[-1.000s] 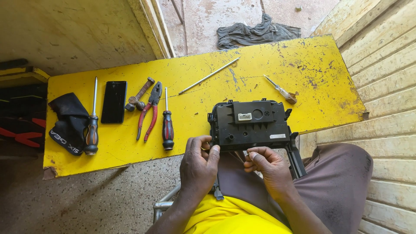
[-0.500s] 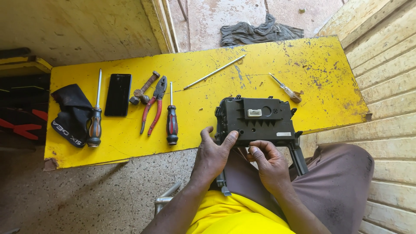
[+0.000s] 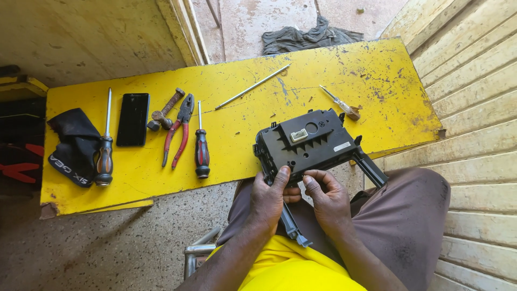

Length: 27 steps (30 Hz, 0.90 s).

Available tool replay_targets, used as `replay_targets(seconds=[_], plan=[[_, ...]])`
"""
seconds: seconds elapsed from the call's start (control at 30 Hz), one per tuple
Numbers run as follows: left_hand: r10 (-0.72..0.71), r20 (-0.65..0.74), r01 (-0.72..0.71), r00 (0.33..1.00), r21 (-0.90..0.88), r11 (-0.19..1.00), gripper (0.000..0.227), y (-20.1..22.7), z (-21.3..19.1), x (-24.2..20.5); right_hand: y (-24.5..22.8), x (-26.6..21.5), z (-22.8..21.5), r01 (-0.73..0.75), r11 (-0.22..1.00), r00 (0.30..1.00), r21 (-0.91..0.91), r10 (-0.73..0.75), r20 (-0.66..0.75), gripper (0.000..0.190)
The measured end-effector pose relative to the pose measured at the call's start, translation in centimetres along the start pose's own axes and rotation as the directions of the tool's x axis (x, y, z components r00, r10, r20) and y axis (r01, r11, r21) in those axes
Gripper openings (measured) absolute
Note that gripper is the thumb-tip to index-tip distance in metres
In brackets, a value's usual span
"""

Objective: The person disassembles a black electronic device, likely a drone, using a screwdriver to remove screws from the casing. They manipulate the device on their lap, turning it over to access different sides and removing components.

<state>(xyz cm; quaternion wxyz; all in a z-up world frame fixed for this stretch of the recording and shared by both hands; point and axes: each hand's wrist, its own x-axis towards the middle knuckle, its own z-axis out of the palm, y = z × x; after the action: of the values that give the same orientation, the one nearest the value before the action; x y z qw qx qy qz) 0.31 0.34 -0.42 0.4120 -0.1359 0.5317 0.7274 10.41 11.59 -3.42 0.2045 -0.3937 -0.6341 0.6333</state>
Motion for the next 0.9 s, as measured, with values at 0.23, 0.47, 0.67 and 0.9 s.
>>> replay_targets(seconds=[0.23,0.47,0.67,0.9], plan=[[-0.017,0.021,0.018,1.0,-0.047,0.999,0.067,-1.8,0.9,0.3,0.8,-0.6,-0.2,-0.061,0.993,0.996,0.1,0.066,-0.054,0.022],[-0.016,0.029,0.02,0.999,-0.149,0.989,0.068,-2.4,0.5,1.3,2.8,0.5,0.1,0.103,0.994,0.994,0.034,-0.101,-0.051,0.015],[-0.035,0.033,0.041,0.999,-0.201,0.979,0.067,-2.7,0.0,1.8,3.0,0.8,0.0,0.172,0.985,0.984,0.015,-0.171,-0.041,0.014],[-0.058,0.011,0.059,0.998,-0.192,0.98,0.064,-1.8,0.4,1.2,3.1,0.9,0.7,0.268,0.963,0.959,-0.011,-0.267,-0.095,0.012]])
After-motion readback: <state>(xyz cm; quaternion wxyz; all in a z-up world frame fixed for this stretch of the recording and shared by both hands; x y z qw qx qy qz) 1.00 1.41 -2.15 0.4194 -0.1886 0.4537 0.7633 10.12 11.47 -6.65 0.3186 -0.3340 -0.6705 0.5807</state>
